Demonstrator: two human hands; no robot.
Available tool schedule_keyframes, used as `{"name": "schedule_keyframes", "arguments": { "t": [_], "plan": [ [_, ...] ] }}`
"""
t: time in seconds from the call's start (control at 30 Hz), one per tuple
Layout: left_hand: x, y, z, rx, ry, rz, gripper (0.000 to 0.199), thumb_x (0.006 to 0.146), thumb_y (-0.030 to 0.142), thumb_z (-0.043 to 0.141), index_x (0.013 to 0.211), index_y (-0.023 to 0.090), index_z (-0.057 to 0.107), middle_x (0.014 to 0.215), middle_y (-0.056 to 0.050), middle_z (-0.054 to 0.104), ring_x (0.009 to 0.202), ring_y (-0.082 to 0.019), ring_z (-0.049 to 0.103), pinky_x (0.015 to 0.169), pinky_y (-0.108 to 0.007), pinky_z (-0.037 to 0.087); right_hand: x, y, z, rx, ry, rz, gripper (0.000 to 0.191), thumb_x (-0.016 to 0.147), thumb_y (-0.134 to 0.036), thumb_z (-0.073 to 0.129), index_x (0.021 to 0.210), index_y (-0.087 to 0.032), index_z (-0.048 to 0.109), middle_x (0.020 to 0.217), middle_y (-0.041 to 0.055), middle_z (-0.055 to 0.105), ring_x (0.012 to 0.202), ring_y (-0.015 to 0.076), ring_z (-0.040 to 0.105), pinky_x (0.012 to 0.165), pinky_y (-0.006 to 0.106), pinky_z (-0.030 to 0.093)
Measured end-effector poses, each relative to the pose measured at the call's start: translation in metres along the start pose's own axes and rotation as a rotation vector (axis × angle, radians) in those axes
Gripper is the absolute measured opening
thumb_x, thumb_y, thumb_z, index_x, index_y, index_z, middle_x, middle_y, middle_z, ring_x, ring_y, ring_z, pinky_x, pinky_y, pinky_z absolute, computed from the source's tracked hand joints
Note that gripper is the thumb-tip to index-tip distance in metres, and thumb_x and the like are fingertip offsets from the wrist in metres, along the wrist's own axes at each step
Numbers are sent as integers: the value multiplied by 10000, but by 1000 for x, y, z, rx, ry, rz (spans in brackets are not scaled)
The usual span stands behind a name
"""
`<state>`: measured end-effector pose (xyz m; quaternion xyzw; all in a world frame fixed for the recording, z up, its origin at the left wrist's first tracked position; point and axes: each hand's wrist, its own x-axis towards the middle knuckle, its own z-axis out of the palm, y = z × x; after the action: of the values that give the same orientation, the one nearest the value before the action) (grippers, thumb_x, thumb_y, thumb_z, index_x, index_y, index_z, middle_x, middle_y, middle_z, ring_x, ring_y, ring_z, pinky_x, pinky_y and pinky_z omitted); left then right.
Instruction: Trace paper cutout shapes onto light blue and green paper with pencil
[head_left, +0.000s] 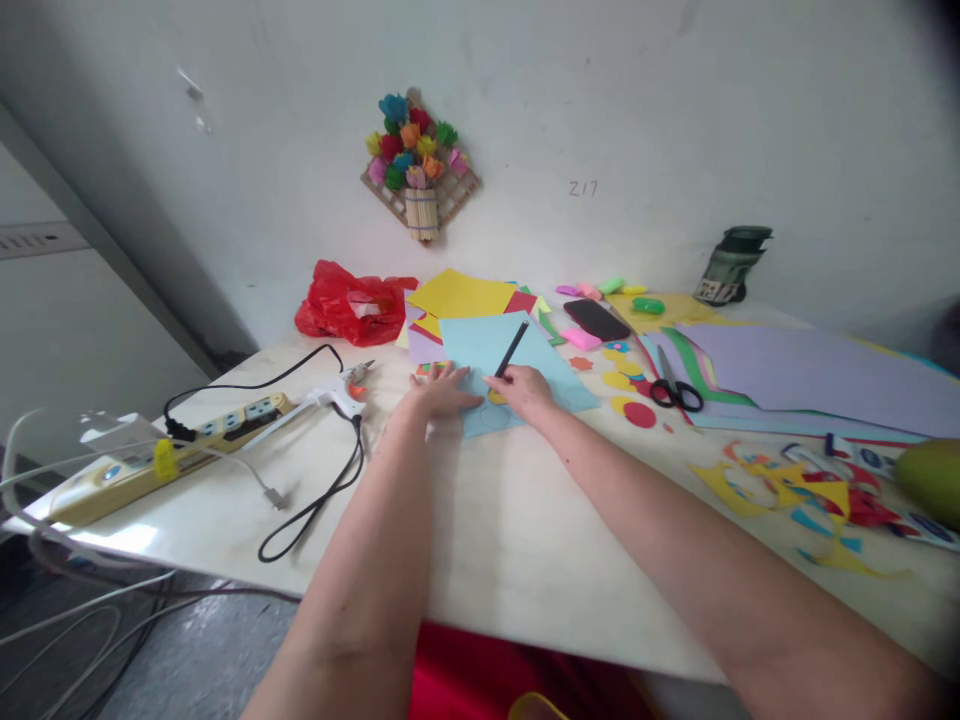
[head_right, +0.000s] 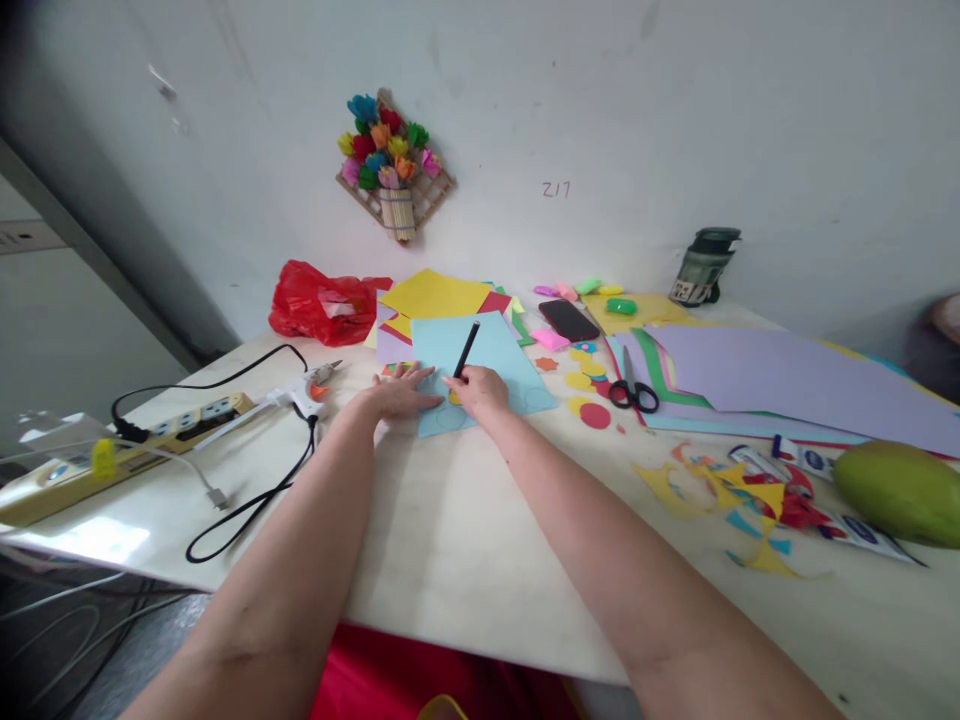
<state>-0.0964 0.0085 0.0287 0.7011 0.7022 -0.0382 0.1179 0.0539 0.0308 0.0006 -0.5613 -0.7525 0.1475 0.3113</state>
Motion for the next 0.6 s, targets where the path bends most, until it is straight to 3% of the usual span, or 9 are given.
{"name": "schedule_keyframes", "arguments": {
  "t": [0.6],
  "plan": [
    [3, -2, 3, 0, 4, 0, 723, 641, 577, 354, 1280, 331, 122, 1375, 2, -7, 1219, -273, -73, 888, -587, 15, -1, -1, 0, 13, -4, -10, 328, 659, -496, 466, 658, -202, 611, 647, 11, 624, 587, 109, 530, 475, 193, 309]
  ]
}}
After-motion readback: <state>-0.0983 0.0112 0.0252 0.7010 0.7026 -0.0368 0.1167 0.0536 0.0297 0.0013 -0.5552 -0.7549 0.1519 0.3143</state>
